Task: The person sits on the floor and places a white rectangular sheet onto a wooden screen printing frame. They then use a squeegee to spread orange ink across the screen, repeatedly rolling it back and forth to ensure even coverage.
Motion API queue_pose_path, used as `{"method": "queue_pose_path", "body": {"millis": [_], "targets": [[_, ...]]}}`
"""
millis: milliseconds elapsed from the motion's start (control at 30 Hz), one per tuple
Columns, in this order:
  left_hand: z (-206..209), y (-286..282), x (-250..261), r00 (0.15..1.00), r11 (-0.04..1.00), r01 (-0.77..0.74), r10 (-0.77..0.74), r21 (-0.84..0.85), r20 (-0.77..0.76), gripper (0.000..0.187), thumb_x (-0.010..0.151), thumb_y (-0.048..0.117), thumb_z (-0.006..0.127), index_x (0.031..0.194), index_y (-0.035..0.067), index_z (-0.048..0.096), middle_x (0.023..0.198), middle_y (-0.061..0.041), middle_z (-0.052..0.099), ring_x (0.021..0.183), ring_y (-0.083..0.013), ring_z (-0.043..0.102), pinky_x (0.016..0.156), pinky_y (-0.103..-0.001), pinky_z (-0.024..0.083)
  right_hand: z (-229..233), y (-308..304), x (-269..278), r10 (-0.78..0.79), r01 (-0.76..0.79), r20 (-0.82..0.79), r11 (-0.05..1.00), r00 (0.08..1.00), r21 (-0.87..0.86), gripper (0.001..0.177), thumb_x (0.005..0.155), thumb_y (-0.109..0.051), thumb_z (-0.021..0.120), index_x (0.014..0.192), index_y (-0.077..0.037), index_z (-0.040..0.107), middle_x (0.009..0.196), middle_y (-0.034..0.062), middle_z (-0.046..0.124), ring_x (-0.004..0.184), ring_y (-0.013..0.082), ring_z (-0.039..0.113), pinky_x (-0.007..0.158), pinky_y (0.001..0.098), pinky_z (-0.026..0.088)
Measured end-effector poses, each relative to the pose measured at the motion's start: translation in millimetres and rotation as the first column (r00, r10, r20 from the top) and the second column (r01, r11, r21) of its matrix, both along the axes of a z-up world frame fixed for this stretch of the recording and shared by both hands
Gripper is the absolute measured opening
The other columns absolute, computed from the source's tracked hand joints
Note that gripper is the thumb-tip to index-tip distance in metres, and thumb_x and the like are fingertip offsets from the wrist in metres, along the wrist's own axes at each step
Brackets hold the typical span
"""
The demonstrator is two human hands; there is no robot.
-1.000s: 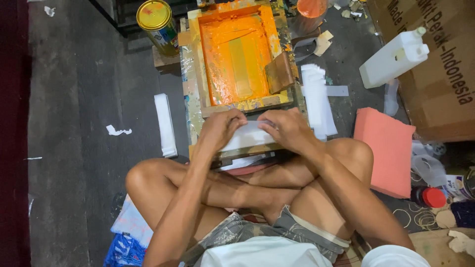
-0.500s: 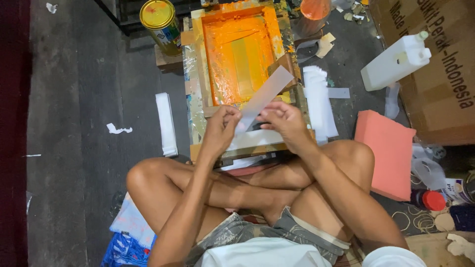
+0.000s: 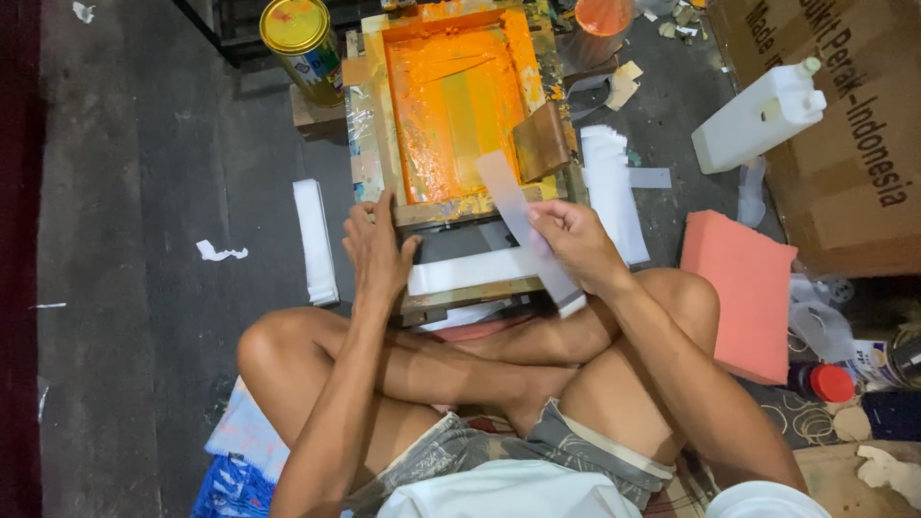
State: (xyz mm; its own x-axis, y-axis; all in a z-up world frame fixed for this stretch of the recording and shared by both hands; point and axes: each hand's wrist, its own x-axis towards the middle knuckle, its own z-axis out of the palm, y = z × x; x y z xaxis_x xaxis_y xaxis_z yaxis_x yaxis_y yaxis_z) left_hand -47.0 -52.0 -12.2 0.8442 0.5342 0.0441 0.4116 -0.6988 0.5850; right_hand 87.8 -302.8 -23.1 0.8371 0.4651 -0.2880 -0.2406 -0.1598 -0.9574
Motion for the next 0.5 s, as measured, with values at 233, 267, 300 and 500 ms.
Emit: {"method": "queue_pose_path", "body": {"millis": [233,267,300,500], "targets": [[-20,13,1,0.997,0.994,-0.066,0.069,0.082,-0.039,0.045,0.089,0.027,0.079,0.129,0.014,0.064,0.116,-0.003,0.05,0.109,-0.0284,0.047,0.093,-0.047,0.031,32,-5,-3,0.226,-0.238,-0.088,0.954,0.97,-0.181,0.025,0.1,-0.018,0.064,0.116,-0.002,0.075,0.076,0.0082,0.073,0.062,0.0114,0.064,0.057,0.0276,0.057],[-18,13,-1,0.997,0.996,-0.063,0.065,0.069,-0.028,0.042,0.09,0.031,0.078,0.127,0.018,0.064,0.115,-0.001,0.05,0.109,-0.0274,0.047,0.094,-0.048,0.031,32,-5,-2,0.282,-0.305,-0.129,0.924,0.951,-0.231,0.024,0.099,-0.017,0.062,0.112,-0.003,0.075,0.075,0.0069,0.072,0.062,0.0115,0.063,0.058,0.0272,0.056],[-15,15,-1,0.998,0.996,-0.058,0.059,0.06,-0.012,0.04,0.091,0.035,0.077,0.126,0.021,0.063,0.114,0.002,0.049,0.108,-0.0264,0.047,0.095,-0.05,0.031,33,-5,0,0.334,-0.369,-0.167,0.888,0.928,-0.276,0.023,0.098,-0.016,0.06,0.108,-0.003,0.076,0.075,0.0055,0.071,0.063,0.0117,0.062,0.059,0.0269,0.055],[-6,25,11,0.95,0.987,-0.103,0.061,0.123,0.305,0.053,0.102,0.048,0.06,0.144,0.017,0.054,0.112,-0.003,0.053,0.105,-0.0252,0.051,0.094,-0.048,0.035,13,7,7,0.311,-0.335,-0.125,0.889,0.942,-0.312,0.024,0.1,-0.019,0.063,0.11,-0.004,0.079,0.073,0.0115,0.074,0.06,0.018,0.067,0.057,0.031,0.057]]}}
